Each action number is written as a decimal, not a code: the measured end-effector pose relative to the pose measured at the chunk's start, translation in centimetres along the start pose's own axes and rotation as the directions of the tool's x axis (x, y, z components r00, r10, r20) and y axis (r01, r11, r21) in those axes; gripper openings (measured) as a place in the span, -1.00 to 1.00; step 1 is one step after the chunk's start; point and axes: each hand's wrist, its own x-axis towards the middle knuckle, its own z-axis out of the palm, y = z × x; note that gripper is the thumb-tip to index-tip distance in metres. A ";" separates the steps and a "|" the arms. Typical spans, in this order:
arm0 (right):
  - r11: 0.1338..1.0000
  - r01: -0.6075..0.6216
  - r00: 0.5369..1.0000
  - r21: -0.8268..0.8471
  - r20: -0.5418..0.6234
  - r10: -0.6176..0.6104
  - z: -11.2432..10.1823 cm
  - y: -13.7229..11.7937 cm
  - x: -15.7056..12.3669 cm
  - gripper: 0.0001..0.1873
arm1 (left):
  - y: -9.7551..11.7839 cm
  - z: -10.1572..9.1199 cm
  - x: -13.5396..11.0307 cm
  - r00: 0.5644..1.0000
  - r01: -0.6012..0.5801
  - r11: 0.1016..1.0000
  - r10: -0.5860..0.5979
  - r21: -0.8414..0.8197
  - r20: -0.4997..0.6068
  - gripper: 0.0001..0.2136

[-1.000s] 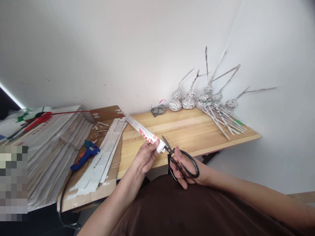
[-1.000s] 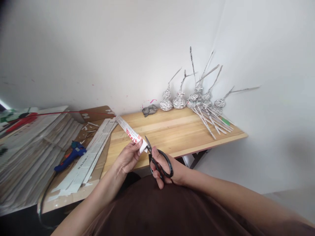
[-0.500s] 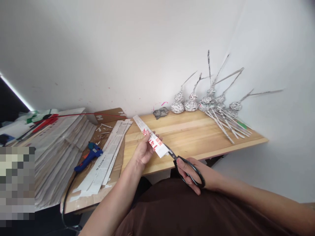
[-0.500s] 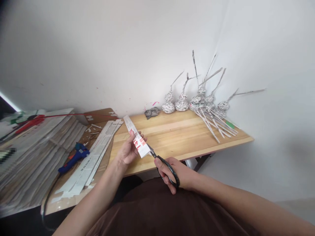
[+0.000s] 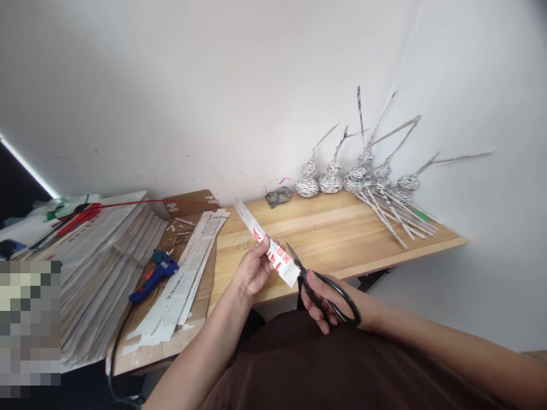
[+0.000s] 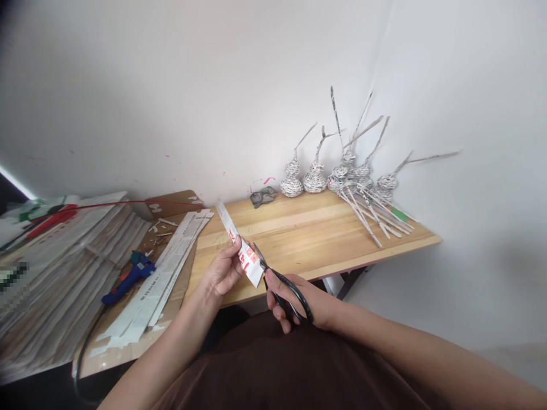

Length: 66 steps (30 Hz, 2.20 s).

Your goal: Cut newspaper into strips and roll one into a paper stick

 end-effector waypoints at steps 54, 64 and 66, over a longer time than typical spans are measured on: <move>0.971 0.177 0.984 -0.162 0.035 -0.173 1.6 -3.8 -0.6 -0.42 | 2.0 0.9 -4.3 0.947 -0.187 0.980 0.160 0.073 0.278 -0.75; 0.961 0.182 0.983 -0.211 0.058 -0.173 1.9 -4.7 -0.7 -0.36 | 3.2 0.2 -4.6 0.940 -0.227 0.941 0.145 0.251 0.309 -0.73; 0.968 0.177 0.983 -0.176 0.076 -0.166 2.0 -4.6 -0.7 -0.34 | 3.4 0.1 -4.7 0.932 -0.245 0.929 0.147 0.276 0.332 -0.74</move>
